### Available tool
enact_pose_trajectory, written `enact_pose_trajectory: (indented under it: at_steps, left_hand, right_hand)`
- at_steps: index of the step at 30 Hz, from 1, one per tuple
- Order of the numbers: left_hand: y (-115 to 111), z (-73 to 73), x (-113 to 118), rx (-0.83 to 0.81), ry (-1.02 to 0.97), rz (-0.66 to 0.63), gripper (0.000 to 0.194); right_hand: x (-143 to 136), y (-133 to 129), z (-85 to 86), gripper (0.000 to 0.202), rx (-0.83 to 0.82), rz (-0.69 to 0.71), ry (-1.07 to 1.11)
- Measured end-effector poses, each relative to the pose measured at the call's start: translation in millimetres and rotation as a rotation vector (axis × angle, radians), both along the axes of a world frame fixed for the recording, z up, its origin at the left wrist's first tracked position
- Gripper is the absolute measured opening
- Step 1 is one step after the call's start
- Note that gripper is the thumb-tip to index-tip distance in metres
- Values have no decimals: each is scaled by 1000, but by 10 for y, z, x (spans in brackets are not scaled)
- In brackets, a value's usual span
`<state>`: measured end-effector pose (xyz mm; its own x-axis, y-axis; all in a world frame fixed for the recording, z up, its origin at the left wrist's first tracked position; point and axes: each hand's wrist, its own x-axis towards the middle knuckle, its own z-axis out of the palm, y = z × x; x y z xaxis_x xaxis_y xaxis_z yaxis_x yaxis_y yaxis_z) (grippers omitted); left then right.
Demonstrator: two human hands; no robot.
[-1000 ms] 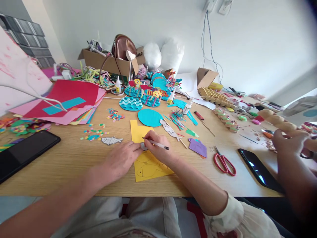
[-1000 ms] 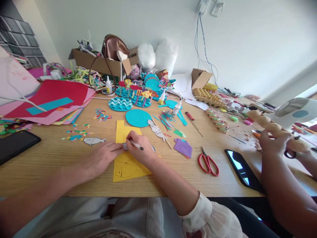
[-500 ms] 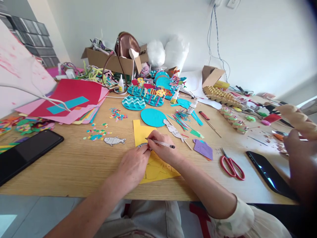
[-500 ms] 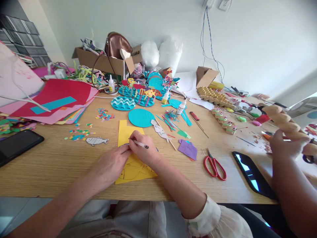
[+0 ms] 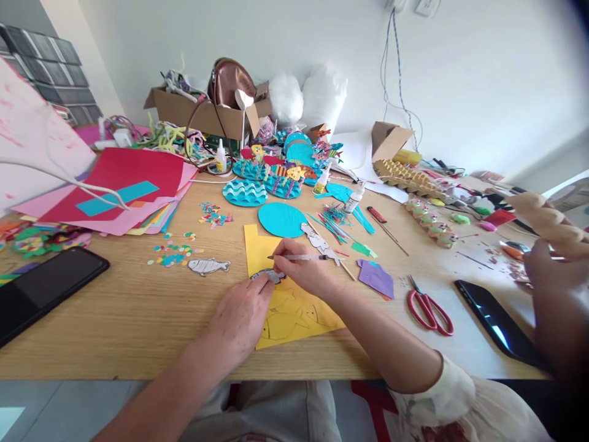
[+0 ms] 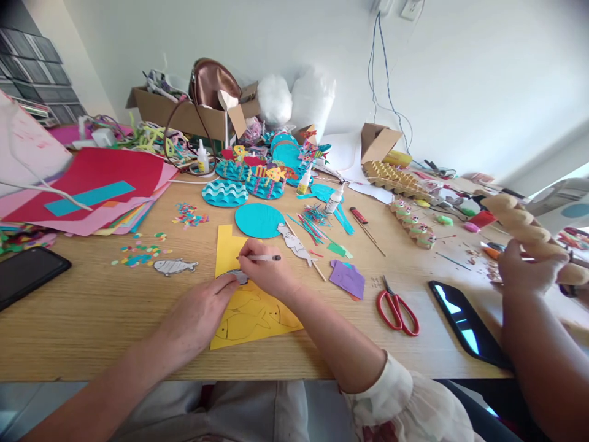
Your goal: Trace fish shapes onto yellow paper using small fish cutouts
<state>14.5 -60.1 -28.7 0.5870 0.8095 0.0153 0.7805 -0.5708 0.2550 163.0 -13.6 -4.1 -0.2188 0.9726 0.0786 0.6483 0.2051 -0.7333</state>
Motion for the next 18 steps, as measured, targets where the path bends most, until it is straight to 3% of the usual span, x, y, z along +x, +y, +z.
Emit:
enact_pose_trajectory:
  at_steps: [7, 18]
  left_hand:
    - [-2, 1, -13, -21, -22, -21, 39]
    - [-12, -20, -5, -14, -36, -13, 39]
  right_hand:
    - [2, 31, 56, 11, -104, 22, -15]
    - [-12, 33, 25, 11, -89, 48, -40]
